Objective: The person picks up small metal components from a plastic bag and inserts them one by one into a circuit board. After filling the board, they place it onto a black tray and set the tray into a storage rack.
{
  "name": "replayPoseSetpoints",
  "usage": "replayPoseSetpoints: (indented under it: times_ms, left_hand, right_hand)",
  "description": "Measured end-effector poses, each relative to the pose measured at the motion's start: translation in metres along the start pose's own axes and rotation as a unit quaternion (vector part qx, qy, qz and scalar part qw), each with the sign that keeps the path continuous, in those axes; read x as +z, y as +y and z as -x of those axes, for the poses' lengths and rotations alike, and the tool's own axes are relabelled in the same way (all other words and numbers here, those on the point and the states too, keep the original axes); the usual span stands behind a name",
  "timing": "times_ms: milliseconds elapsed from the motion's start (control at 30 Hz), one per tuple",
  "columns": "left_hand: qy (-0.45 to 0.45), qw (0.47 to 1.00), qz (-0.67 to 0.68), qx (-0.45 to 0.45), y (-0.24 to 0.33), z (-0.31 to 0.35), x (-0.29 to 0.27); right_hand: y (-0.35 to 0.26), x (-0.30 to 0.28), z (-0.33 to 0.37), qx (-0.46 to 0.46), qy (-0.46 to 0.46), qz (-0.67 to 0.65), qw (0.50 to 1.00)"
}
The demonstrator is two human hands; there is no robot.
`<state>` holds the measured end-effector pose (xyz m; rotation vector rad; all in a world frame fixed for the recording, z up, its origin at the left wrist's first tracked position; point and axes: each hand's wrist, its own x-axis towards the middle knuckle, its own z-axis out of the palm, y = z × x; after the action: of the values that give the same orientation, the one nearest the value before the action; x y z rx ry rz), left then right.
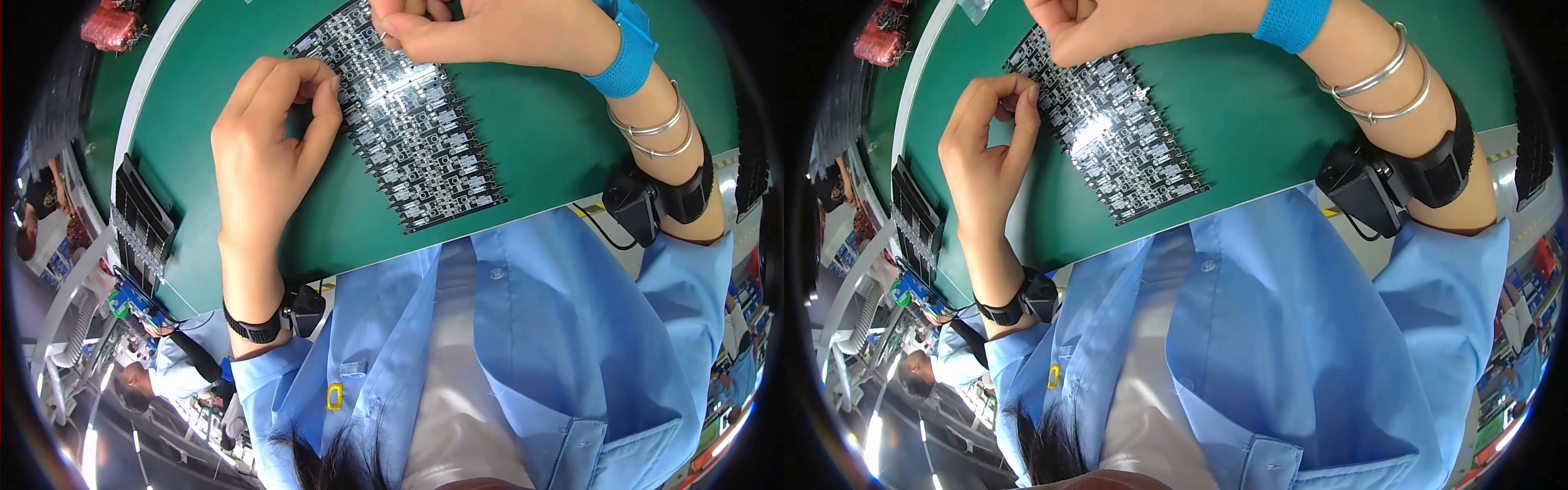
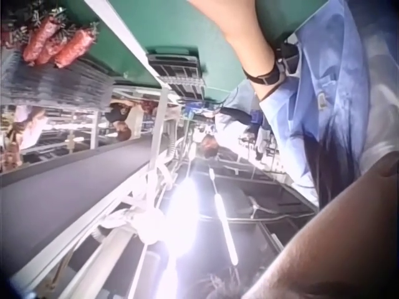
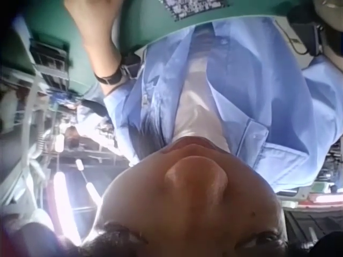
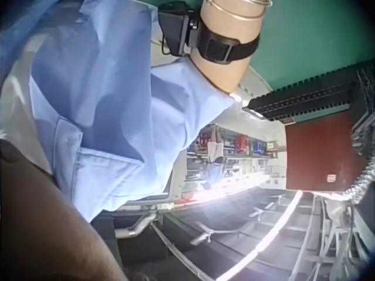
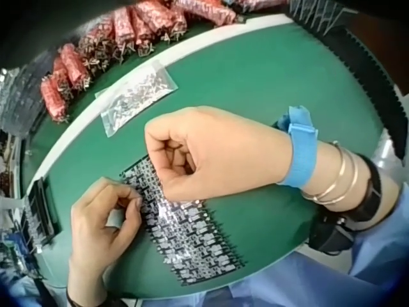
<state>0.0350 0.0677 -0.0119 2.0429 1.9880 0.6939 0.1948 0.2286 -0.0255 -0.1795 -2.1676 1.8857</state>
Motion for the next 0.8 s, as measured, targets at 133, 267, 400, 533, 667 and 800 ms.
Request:
replayPoseSetpoints:
  times_ms: [133, 267, 400, 533, 667, 800]
  left_hand:
    - [-0.013, 1.0, 0.002, 0.003, -0.0003, -0.0005, -0.0022]
    - [-0.018, 1.0, -0.002, 0.011, -0.0003, -0.0003, -0.003]
    - [-0.014, 1.0, -0.008, 0.009, 0.0004, -0.0002, -0.0013]
    - [-0.014, 1.0, -0.013, 0.005, 0.0011, -0.0002, -0.0018]
    - [-0.02, 1.0, -0.009, 0.003, 0.0006, -0.0012, -0.0012]
    - [-0.026, 1.0, -0.007, -0.004, 0.001, -0.0021, -0.0016]
  right_hand:
    - [-0.0005, -0.0012, -0.0006, -0.008, -0.003, 0.032, 0.999]
    - [-0.0015, -0.0022, -0.0004, -0.011, 0.0, 0.047, 0.999]
    - [-0.0017, -0.0031, -0.0006, -0.012, -0.001, 0.054, 0.998]
    - [0.0002, -0.0033, -0.0009, -0.016, -0.005, 0.053, 0.998]
    - [0.0003, -0.0031, 0.0004, -0.018, 0.001, 0.06, 0.998]
    - [0.0011, -0.003, 0.0, -0.013, 0.001, 0.058, 0.998]
